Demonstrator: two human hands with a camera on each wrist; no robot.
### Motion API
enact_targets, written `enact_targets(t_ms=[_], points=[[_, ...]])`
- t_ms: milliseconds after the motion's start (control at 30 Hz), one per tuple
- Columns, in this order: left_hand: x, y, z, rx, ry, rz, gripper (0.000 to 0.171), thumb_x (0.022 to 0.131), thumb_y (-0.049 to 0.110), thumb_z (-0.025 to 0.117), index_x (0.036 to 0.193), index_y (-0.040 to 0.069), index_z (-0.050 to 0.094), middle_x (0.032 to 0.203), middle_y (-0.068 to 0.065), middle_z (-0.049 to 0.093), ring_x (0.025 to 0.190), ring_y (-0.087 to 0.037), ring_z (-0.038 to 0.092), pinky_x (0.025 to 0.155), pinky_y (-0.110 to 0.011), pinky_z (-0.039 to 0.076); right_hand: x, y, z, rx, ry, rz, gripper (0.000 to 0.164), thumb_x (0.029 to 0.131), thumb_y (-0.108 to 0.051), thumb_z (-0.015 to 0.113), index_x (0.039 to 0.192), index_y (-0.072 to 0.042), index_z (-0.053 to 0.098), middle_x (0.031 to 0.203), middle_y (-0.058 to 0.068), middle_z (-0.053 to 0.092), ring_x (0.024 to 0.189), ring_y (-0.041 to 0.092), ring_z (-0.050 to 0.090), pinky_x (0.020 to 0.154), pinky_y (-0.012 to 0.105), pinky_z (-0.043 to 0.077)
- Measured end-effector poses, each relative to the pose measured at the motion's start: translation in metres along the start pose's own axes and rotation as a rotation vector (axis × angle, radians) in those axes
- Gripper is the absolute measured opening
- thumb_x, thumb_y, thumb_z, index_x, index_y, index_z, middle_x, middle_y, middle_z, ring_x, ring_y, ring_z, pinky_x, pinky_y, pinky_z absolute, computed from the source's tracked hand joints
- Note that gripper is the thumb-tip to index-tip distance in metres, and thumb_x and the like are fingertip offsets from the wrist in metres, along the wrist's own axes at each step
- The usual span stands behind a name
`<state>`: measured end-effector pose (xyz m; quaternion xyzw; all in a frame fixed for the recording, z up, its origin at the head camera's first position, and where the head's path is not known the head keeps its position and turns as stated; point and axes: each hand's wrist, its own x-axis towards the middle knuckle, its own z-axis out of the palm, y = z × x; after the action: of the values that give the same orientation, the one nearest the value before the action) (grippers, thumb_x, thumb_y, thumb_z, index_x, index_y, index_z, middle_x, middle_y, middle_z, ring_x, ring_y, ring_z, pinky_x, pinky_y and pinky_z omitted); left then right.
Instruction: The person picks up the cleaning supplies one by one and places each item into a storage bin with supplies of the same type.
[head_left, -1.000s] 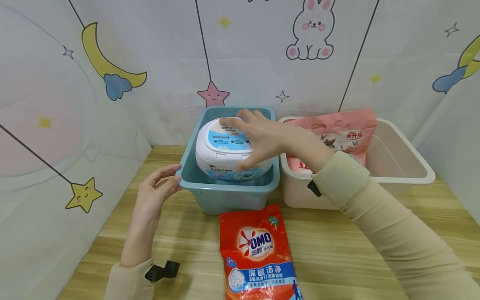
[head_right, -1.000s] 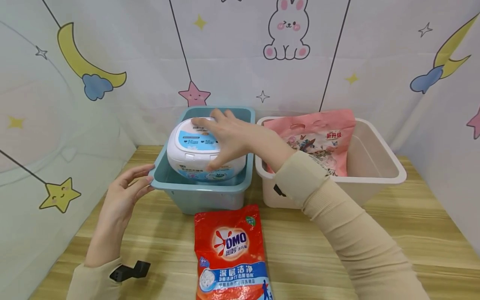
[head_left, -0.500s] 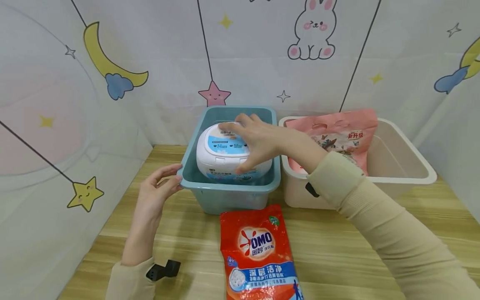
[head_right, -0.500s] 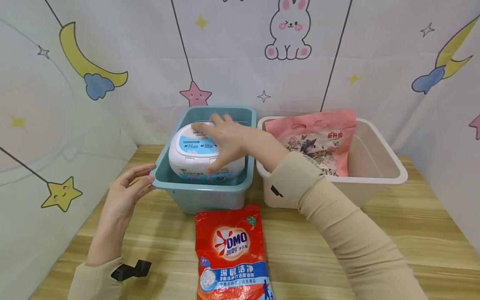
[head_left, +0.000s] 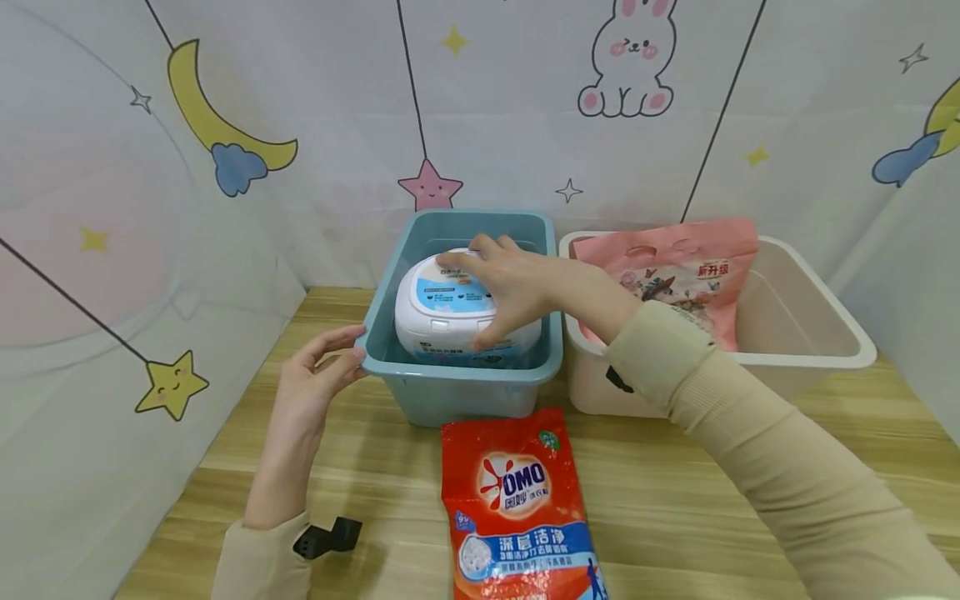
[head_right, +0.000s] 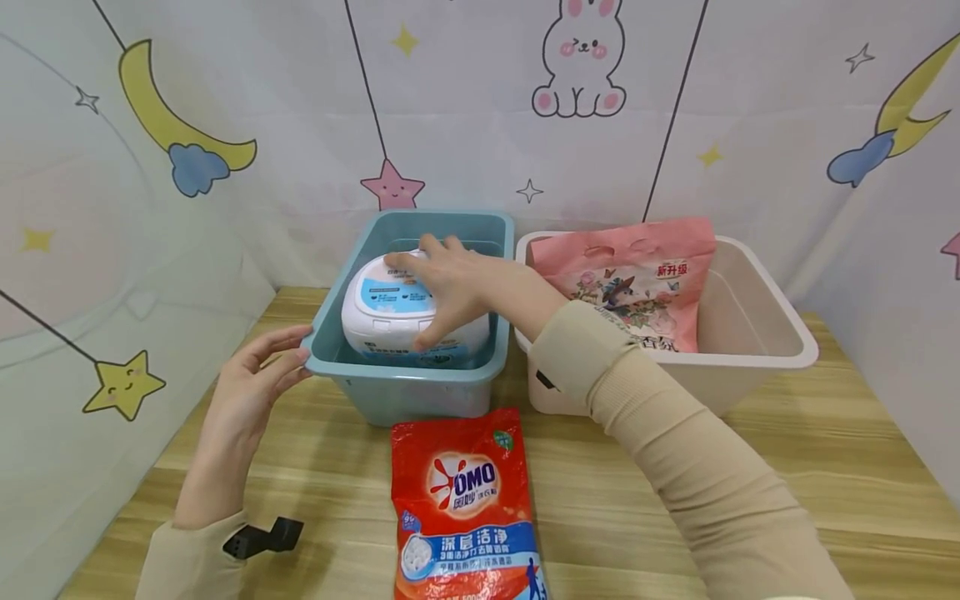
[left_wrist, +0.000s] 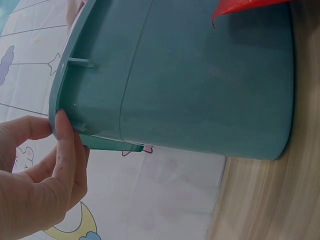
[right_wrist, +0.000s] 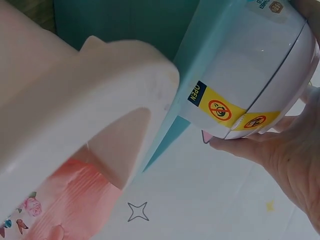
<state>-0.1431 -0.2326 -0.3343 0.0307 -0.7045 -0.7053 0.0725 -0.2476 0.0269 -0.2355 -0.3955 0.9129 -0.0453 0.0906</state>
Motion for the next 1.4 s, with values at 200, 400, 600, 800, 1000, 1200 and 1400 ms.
enact_targets(t_ms=[200, 400, 600, 800, 1000, 1200, 1400], points=[[0.001, 0.000, 0.000, 0.008, 0.003, 0.002, 0.039, 0.091, 0.014, 0.066, 0.126, -0.001, 0.058, 0.112, -0.002, 0.054, 0.084, -0.004, 0.064, 0.080, -0.018, 0.057, 0.004, -0.002, 0.003, 0.006, -0.017, 0.003, 0.104, 0.070, -0.057, 0.074, 0.152, -0.033, 0.016, 0.148, 0.008, 0.028, 0.127, 0.028, 0.032, 0.104, 0.048, 0.042], [0.000, 0.000, -0.001, 0.019, 0.004, 0.008, 0.040, 0.091, 0.014, 0.066, 0.127, -0.001, 0.058, 0.113, -0.002, 0.054, 0.084, -0.004, 0.064, 0.080, -0.018, 0.057, 0.009, -0.003, 0.009, -0.004, -0.053, 0.017, 0.103, 0.070, -0.057, 0.074, 0.152, -0.034, 0.015, 0.150, 0.009, 0.026, 0.128, 0.028, 0.030, 0.106, 0.049, 0.041], [0.001, 0.000, 0.001, 0.001, -0.003, 0.006, 0.041, 0.091, 0.013, 0.066, 0.127, -0.002, 0.057, 0.113, -0.003, 0.055, 0.084, -0.004, 0.064, 0.081, -0.018, 0.057, 0.010, 0.001, 0.014, -0.011, -0.071, 0.030, 0.101, 0.072, -0.058, 0.073, 0.152, -0.036, 0.014, 0.153, 0.011, 0.023, 0.132, 0.032, 0.028, 0.108, 0.053, 0.039], [0.000, 0.000, 0.000, 0.004, -0.005, 0.005, 0.041, 0.091, 0.013, 0.066, 0.128, -0.002, 0.057, 0.113, -0.002, 0.054, 0.084, -0.004, 0.064, 0.081, -0.018, 0.056, 0.011, 0.001, 0.016, -0.004, -0.081, 0.026, 0.102, 0.072, -0.058, 0.072, 0.152, -0.035, 0.013, 0.153, 0.011, 0.023, 0.135, 0.034, 0.027, 0.109, 0.055, 0.037], [0.001, 0.000, -0.001, 0.002, -0.009, 0.009, 0.041, 0.091, 0.013, 0.066, 0.128, -0.002, 0.057, 0.113, -0.002, 0.055, 0.084, -0.004, 0.064, 0.081, -0.018, 0.056, 0.012, 0.001, 0.019, 0.005, -0.094, 0.020, 0.103, 0.072, -0.056, 0.073, 0.153, -0.033, 0.014, 0.154, 0.012, 0.023, 0.136, 0.035, 0.028, 0.111, 0.058, 0.034], [0.000, 0.000, 0.000, 0.003, -0.007, 0.006, 0.039, 0.091, 0.012, 0.066, 0.127, -0.001, 0.057, 0.113, -0.003, 0.054, 0.084, -0.004, 0.064, 0.081, -0.018, 0.056, 0.012, 0.001, 0.022, 0.011, -0.113, 0.034, 0.102, 0.073, -0.056, 0.073, 0.153, -0.034, 0.014, 0.157, 0.012, 0.018, 0.140, 0.035, 0.025, 0.113, 0.060, 0.029], [0.001, 0.000, 0.000, -0.003, -0.008, 0.010, 0.041, 0.091, 0.012, 0.066, 0.128, -0.003, 0.056, 0.113, -0.003, 0.055, 0.083, -0.004, 0.064, 0.080, -0.018, 0.057, 0.012, 0.003, 0.025, 0.014, -0.135, 0.054, 0.102, 0.073, -0.055, 0.073, 0.153, -0.034, 0.014, 0.160, 0.013, 0.014, 0.143, 0.037, 0.022, 0.113, 0.063, 0.026]])
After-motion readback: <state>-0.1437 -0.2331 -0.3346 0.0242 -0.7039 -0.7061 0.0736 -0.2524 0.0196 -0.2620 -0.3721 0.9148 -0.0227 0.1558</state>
